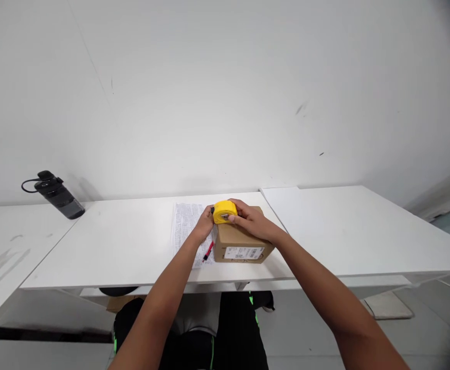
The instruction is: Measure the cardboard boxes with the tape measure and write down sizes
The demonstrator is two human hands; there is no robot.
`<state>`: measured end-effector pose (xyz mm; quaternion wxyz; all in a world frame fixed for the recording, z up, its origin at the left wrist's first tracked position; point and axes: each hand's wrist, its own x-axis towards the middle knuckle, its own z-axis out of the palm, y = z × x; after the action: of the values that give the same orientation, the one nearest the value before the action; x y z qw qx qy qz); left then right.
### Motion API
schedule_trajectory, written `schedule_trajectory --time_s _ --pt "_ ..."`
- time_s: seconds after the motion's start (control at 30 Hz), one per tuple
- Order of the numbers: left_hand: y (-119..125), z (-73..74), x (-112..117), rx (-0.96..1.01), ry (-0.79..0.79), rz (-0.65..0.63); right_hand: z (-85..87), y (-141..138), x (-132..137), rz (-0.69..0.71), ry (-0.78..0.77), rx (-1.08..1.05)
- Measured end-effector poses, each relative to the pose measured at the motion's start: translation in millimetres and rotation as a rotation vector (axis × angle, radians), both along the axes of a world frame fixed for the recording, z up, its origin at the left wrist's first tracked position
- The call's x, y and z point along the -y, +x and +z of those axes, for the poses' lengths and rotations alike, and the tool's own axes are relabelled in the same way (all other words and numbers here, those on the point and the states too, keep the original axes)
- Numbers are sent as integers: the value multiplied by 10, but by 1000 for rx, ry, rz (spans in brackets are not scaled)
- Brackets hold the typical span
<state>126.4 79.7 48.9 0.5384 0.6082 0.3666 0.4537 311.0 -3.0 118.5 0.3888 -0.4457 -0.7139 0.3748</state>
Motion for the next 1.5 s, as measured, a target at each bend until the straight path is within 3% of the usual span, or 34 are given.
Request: schedule_trajectory --time_s 0.27,0.47,0.7,0.93,1.13,1.33,1.5 --pt "150 15 34 -15 -4 -123 63 273 278 23 -16 31" --pt "275 -10 94 17 -21 -88 29 438 281 15 -99 -29" --pt "244 32 128 -12 -48 -96 103 479 264 68 -148 -74" --pt "264 -2 120 -10 -18 -81 45 599 239 59 -157 -93" --pt "243 6 135 -40 -21 -79 154 755 312 92 -203 -63" --pt "298 -34 83 -54 -13 -80 247 1072 455 -27 -257 -84" --pt "351 -109 0 -38 15 -80 233 1581 529 -176 -248 -79"
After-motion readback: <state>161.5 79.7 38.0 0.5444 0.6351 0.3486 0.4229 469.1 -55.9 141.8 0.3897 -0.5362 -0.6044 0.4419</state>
